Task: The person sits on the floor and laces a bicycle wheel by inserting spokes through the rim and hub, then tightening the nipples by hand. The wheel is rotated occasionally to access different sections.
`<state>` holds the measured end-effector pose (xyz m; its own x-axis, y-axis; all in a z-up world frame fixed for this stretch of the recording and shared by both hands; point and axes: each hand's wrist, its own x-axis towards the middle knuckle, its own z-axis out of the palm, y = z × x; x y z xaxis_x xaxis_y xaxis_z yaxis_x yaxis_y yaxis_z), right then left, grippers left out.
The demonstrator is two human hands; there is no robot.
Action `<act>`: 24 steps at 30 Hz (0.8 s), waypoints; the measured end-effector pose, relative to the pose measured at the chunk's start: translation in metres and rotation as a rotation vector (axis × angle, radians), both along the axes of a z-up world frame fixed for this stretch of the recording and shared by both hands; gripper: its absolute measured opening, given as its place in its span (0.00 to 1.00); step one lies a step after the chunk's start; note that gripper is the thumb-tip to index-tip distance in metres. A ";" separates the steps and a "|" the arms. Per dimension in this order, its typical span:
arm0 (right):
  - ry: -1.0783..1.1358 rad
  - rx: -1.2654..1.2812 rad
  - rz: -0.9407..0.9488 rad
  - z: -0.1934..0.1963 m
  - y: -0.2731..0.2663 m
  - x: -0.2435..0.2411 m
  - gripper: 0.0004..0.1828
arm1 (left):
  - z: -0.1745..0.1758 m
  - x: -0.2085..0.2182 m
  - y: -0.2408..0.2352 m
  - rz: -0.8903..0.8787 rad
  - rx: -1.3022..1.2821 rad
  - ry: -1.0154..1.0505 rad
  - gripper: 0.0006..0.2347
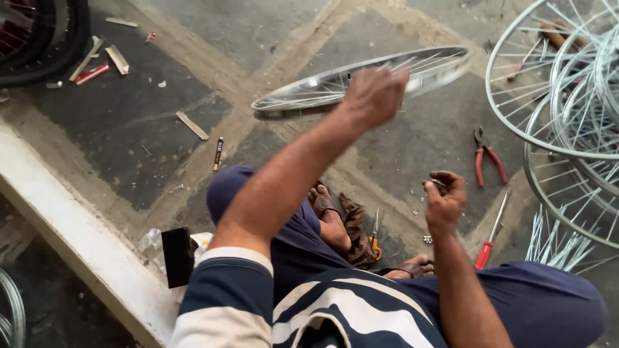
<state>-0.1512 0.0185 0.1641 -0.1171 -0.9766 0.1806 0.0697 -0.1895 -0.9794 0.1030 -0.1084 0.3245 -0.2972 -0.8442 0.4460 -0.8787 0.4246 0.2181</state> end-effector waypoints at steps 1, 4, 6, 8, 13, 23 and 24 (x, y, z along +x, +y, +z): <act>0.037 -0.010 0.002 0.015 0.006 0.000 0.15 | 0.018 0.008 -0.003 0.012 -0.011 0.021 0.10; 0.117 -0.086 0.009 0.055 0.022 0.003 0.14 | 0.054 0.029 -0.003 -0.002 -0.061 0.083 0.07; 0.153 -0.122 0.022 0.076 0.022 0.004 0.14 | 0.070 0.038 -0.001 -0.010 -0.071 0.121 0.11; 0.184 -0.120 0.046 0.089 0.023 0.005 0.13 | 0.081 0.045 0.004 0.003 -0.043 0.158 0.15; 0.400 -0.137 0.034 0.086 0.001 0.015 0.12 | 0.094 0.050 0.014 -0.038 -0.122 0.188 0.18; 0.762 -0.186 0.031 0.041 -0.061 0.116 0.35 | 0.092 0.018 0.014 0.000 0.184 0.163 0.24; 0.721 -0.150 0.005 0.036 -0.058 0.120 0.27 | 0.089 0.018 0.011 -0.012 0.096 0.182 0.25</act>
